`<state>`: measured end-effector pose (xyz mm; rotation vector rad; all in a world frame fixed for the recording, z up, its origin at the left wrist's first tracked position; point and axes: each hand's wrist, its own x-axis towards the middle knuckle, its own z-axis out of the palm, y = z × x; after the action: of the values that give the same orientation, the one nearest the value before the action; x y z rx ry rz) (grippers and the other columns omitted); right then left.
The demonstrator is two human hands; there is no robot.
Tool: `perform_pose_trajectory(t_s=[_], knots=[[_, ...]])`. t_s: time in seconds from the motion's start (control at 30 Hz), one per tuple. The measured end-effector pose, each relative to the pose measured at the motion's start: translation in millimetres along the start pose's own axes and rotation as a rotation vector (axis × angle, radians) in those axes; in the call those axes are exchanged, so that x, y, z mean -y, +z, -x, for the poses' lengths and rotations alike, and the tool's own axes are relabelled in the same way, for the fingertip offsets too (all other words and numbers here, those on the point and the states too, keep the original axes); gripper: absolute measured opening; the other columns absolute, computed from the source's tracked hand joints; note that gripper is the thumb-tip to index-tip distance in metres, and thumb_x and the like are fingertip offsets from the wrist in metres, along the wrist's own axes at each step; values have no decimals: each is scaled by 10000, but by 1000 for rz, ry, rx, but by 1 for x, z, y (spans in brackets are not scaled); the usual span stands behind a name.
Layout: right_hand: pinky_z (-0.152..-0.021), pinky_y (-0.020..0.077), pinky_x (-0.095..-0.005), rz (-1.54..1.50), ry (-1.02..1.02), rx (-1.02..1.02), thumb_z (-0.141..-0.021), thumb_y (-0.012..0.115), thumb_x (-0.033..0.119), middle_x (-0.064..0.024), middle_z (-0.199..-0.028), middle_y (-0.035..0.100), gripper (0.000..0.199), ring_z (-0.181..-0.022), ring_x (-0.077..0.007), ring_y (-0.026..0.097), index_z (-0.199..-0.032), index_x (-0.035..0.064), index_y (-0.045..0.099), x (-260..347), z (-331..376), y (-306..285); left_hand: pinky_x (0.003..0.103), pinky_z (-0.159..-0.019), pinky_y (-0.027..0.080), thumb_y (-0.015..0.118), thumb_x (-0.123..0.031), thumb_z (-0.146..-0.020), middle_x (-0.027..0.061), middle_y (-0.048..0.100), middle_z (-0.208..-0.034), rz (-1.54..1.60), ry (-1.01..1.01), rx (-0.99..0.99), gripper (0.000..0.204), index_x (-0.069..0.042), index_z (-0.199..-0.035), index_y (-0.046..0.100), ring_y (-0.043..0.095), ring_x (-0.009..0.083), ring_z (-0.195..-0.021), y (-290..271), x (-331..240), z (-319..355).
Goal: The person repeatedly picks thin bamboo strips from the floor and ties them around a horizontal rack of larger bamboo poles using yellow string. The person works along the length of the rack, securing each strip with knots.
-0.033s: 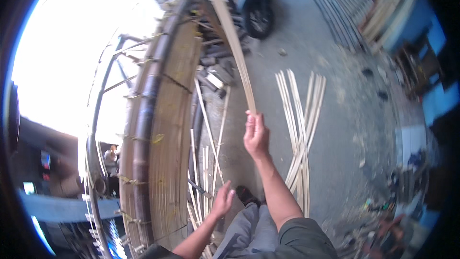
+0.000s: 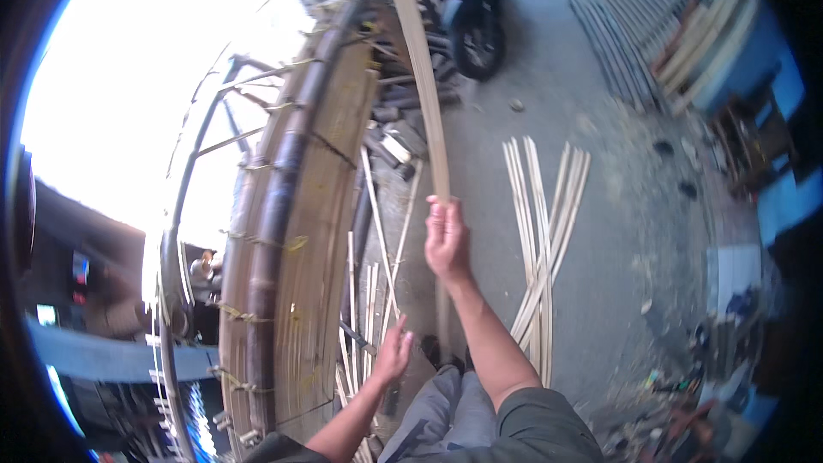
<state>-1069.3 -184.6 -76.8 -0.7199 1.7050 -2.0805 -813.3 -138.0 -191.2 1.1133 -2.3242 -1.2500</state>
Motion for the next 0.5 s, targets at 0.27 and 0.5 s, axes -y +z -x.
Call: perform_pose_trajectory(t_s=[0.27,0.5], knots=[[-428,406,-217,-780,609,493,-1059,360,325,12,-677,434,190,-500,-65,430,-1078,143,416,128,82,240,410,-675,449,427,-339,-1028,116,576,-695,134,-583,-665,371,-21,-933,594,564,244,-649,-211,-74,126],[-765,572,-374,-571,819,915,-1051,376,258,-136,-1005,639,257,-921,-232,664,-1235,80,402,95,195,330,427,-803,320,441,-412,-1003,145,578,-643,-564,-866,-928,454,-59,-772,607,552,356,-694,-338,-46,246]])
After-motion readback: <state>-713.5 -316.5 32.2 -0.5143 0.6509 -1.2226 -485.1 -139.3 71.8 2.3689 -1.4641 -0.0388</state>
